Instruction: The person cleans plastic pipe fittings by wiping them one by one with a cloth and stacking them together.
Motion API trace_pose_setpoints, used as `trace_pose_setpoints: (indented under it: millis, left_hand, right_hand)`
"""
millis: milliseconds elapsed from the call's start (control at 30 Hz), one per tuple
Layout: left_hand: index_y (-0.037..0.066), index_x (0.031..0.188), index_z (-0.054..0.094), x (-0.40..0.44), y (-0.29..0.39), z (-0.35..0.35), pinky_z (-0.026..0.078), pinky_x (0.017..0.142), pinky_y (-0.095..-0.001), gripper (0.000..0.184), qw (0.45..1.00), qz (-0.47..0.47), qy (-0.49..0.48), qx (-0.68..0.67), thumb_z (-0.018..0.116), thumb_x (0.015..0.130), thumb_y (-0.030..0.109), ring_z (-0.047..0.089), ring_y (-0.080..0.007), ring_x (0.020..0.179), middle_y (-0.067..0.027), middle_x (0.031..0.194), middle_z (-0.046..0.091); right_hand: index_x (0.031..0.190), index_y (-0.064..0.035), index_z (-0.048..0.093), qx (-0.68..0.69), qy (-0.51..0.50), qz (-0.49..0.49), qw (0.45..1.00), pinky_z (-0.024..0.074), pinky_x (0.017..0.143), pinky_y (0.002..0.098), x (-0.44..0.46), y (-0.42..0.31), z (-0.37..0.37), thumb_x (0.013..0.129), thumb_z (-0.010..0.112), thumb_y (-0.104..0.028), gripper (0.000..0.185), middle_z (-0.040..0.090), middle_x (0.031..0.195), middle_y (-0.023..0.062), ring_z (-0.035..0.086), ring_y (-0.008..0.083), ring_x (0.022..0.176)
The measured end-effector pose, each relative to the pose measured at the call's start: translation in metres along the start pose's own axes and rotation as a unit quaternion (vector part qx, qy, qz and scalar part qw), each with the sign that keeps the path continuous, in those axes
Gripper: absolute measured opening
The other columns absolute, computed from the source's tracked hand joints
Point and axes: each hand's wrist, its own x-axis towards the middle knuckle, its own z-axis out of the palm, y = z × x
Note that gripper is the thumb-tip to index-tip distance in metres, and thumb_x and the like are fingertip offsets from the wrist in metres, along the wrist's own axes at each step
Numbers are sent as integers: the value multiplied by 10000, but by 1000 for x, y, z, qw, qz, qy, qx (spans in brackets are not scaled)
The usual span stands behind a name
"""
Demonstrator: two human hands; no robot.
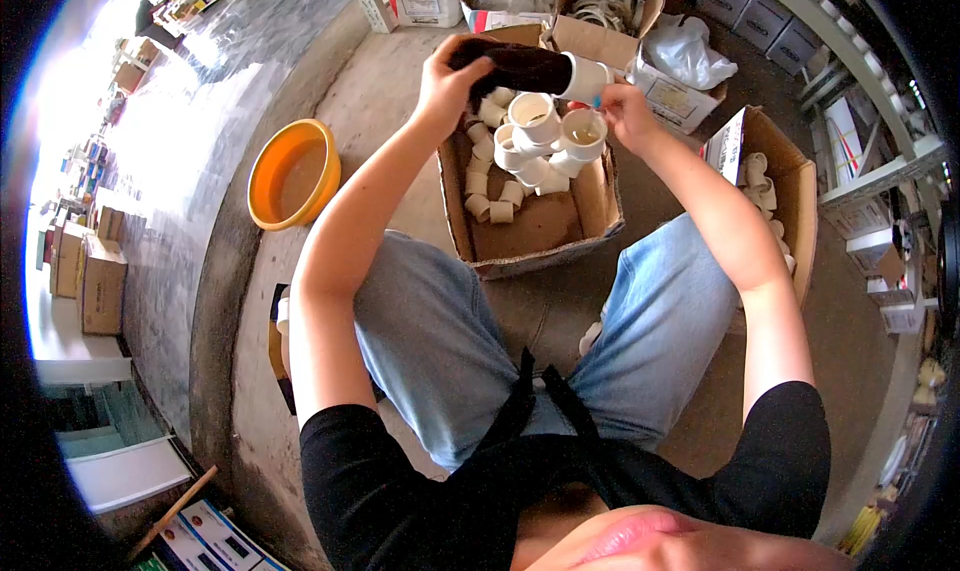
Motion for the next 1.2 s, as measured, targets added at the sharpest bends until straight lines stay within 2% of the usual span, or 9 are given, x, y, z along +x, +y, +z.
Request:
trace_pose_setpoints:
  millis: [67,133,200,367,600,733,867,1133,1200]
  left_hand:
    - [-14,959,556,1,6,-7,451,744,-259,238,998,-3,28,-60,555,724,-53,560,-147,795,-76,885,598]
    - [-12,971,553,0,4,-11,455,760,-276,223,991,-32,28,-126,527,749,-2,570,-174,804,-87,898,597]
    - [-20,978,549,-2,-2,-17,451,787,-310,233,980,-43,10,-194,486,794,107,574,-207,819,-104,911,599]
    - [-31,786,575,6,-11,-33,440,736,-321,345,942,-96,40,-321,411,837,268,567,-223,751,-123,770,599]
    - [-34,645,543,1,2,-17,395,616,-236,263,981,-62,-99,152,576,764,199,503,-114,637,-55,641,551]
    - [-11,1046,453,-9,-8,6,420,741,-278,592,943,-111,-168,265,743,633,298,516,-170,828,-127,930,532]
    - [-12,1051,542,-21,-30,17,440,733,-295,704,889,-83,-246,376,726,564,462,576,-226,819,-164,904,589]
    - [-47,810,622,-18,-10,17,413,549,-240,354,937,-292,-116,150,688,651,263,528,-108,577,-48,690,571]
    - [-40,865,610,-18,-4,17,428,546,-247,346,934,-307,-109,146,671,686,250,550,-124,587,-55,707,583]
  right_hand:
    - [829,-16,482,79,34,25,996,456,646,308,-23,-24,30,600,480,-29,229,471,693,54,498,192,668]
    - [827,13,479,-134,36,-120,983,469,689,348,13,22,-47,601,463,-29,231,484,725,87,510,225,679]
    - [938,64,485,105,4,-41,994,471,777,391,10,14,-53,596,435,-35,360,530,897,166,543,275,813]
    - [1039,39,474,85,31,-24,996,457,799,359,-21,-20,4,564,439,-72,489,533,987,170,519,266,937]
    - [1085,-5,473,-198,-106,-82,971,446,748,277,-14,-24,22,542,464,-99,551,539,943,88,525,190,880]
    - [1066,-21,479,-322,-30,-24,946,442,682,244,-20,-17,42,521,517,-15,546,537,915,63,521,160,813]
    - [1074,-22,479,-455,-39,-95,884,447,686,303,-25,-7,52,562,604,-82,530,583,854,118,561,201,766]
    - [1219,-56,334,-319,9,12,948,400,833,297,-11,-5,32,741,559,-135,534,471,1093,112,459,180,1004]
    - [1091,-64,432,-301,82,131,941,435,751,319,-7,-4,12,778,539,-224,367,507,995,72,519,171,842]
